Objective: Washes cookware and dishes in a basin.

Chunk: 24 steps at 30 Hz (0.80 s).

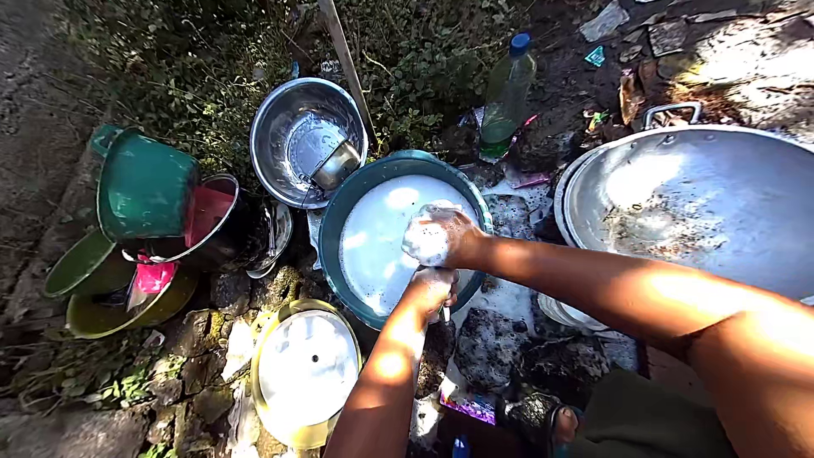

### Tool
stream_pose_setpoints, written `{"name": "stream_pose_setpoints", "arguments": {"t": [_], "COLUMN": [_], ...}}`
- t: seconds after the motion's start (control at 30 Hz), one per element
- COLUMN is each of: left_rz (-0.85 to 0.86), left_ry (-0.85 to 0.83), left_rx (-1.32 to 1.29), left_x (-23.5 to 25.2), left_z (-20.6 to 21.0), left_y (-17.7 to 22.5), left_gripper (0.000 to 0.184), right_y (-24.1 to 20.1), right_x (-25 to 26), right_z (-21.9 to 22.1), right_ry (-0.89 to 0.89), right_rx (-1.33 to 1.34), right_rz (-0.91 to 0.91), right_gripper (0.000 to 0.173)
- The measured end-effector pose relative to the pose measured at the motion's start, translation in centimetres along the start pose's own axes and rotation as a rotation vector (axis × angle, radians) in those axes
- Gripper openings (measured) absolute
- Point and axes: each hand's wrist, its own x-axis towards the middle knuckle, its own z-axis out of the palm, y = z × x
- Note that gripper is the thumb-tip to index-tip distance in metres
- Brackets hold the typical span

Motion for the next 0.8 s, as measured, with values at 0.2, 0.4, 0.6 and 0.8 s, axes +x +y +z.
{"name": "stream_pose_setpoints", "arguments": {"t": [0.2,0.4,0.6,0.8], "left_rz": [0.076,0.015,0.112,0.093], "left_ry": [0.284,0.489,0.114,-0.181], "left_rx": [0.496,0.688,-0.395,-0.721], "left_x": [1.0,2.0,0.5,0.6], "left_z": [-0.3,-0.4,-1.1,-2.4], "left_y": [-0.1,0.7,-0.4,-2.4], "left_gripper": [0.035,0.046,0.016,0.017], "right_y": [3.5,0.3,1.6,2.5], "right_x": [1.9,0.5,-0.1,-0.3], "right_z": [-3.3,-1.9,-2.9,-3.0], "right_ry": [0.177,-0.171,-0.167,-0.111], "right_rx": [0.070,0.295,0.231,0.173], "right_rz": [0.435,0.598,0.434,0.568], "right_gripper": [0.027,0.043,0.017,0.027]}}
